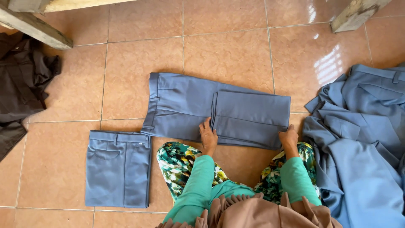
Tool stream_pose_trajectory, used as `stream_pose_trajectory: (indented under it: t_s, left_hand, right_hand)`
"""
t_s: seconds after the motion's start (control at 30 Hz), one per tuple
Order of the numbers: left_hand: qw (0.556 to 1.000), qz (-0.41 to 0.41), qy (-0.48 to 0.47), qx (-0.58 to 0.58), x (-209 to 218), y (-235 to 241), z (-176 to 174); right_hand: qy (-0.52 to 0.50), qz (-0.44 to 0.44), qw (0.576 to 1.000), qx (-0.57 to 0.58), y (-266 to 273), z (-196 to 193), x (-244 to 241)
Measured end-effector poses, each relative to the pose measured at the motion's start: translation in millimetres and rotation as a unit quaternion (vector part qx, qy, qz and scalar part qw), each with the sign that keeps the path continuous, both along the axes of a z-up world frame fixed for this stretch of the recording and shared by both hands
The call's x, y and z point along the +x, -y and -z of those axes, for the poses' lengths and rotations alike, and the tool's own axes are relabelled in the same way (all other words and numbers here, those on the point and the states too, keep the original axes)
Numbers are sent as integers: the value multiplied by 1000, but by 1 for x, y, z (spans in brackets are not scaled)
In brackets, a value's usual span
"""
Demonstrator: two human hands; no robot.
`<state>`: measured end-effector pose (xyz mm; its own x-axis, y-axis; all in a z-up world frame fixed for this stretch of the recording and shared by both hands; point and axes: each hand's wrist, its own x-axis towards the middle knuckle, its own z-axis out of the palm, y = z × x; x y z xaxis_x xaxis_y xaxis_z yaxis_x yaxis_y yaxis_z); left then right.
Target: The person sits on the floor and folds several pairs of grey trousers by hand. They lay each pair flat, fold the legs together, fold the garment in half or thirds, and place the finished piece onto a growing stack.
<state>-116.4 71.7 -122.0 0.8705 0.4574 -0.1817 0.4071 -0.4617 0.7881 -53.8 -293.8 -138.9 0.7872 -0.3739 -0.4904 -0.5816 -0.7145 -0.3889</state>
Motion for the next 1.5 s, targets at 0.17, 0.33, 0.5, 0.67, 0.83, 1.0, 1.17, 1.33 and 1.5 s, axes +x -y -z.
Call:
stream_pose_trajectory:
  t_s: [0.17,0.33,0.5,0.67,0.83,1.0,1.17,1.33,1.5]
  left_hand:
    - [955,196,-111,192,-29,14,6]
    - [951,271,-86,117,-27,55,17]
    - [926,370,-73,-5,-14,126,17]
    - [929,249,-73,-266,11,128,5]
    - [843,-34,-54,-534,19,27,-4]
    - [835,-163,-109,-514,-1,-53,-85]
    - [943,-90,-114,-298,1,-67,34]
    - [988,-16,-142,-53,-22,-80,9]
    - [974,0,-213,82,-16,-71,25]
  right_hand:
    - [70,266,792,545,-2,-72,-9]
    - [160,225,754,596,-10,-170,-30]
    - [247,184,769,561,-39,-270,-30]
    - [267,104,795,534,-68,-257,-3]
    - [165,27,829,534,-165,-198,-4]
    - [61,-52,825,560,-223,-178,-32]
    - [125,-149,962,191,-160,-89,-37]
    - [92,-262,961,18,-140,-63,-91]
    - [39,-366,926,-88,-143,-51,-115]
